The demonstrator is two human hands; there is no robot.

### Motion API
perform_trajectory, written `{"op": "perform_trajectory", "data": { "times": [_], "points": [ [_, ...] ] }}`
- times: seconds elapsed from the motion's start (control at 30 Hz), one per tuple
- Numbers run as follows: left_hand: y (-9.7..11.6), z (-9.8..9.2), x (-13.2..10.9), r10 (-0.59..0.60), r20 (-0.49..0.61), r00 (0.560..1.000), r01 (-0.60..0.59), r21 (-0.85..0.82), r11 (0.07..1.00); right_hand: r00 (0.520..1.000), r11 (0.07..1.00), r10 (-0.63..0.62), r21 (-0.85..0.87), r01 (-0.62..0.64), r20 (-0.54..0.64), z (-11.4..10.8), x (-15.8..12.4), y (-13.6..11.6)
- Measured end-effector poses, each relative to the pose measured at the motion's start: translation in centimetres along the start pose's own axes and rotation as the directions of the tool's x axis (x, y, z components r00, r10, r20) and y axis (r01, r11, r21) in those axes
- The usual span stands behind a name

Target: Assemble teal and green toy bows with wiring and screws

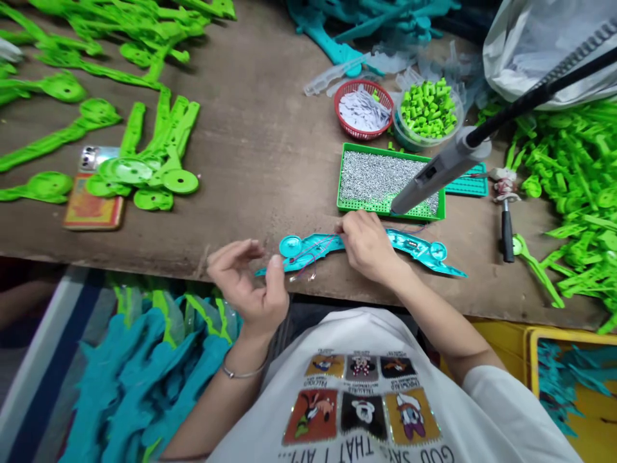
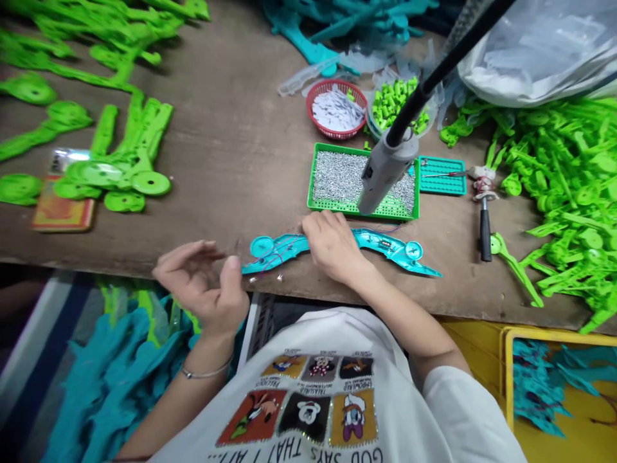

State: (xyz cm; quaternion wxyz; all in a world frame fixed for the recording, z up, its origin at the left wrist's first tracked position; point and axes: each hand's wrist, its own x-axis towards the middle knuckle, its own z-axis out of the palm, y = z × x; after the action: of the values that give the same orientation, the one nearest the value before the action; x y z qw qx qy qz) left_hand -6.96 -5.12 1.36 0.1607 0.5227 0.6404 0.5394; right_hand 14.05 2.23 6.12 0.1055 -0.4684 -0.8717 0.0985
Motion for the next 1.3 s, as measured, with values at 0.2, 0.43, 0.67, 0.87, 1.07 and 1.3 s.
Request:
{"op": "perform_trajectory", "data": {
  "times": [0.2,0.43,0.67,0.87,1.07,1.3],
  "points": [
    [1.6,0.5,1.4,0.043,0.453,0.891,0.055,-0.201,0.978,0.988,0.984,-0.014,0.175,0.041,-0.156,-1.0,-1.5,0.7],
    [0.5,0.0,2.1,0.078,0.615,0.785,-0.028,-0.092,0.995,0.981,0.964,0.036,0.265,0.015,-0.189,-0.5,-2.5,1.3],
    [-0.7,0.4,2.4,-0.031,0.572,0.819,0.137,-0.143,0.98,0.901,0.92,-0.029,0.342,0.193,-0.433,-0.6,-2.4,1.2],
    [-2.6,1.5,1.6,0.286,0.607,0.742,-0.344,-0.022,0.939,0.689,0.821,0.259,0.53,0.213,-0.677,-3.0,-5.8,2.0],
    [-4.0,2.1,0.7,0.363,0.542,0.758,-0.437,0.01,0.899,0.131,0.637,0.741,0.751,0.172,-0.658,-9.1,-10.3,6.9],
    [-3.3,1.3,1.5,0.274,0.565,0.778,-0.347,0.023,0.938,-0.076,0.443,0.896,0.887,0.129,-0.437,-11.2,-18.5,13.6]
  ]
}}
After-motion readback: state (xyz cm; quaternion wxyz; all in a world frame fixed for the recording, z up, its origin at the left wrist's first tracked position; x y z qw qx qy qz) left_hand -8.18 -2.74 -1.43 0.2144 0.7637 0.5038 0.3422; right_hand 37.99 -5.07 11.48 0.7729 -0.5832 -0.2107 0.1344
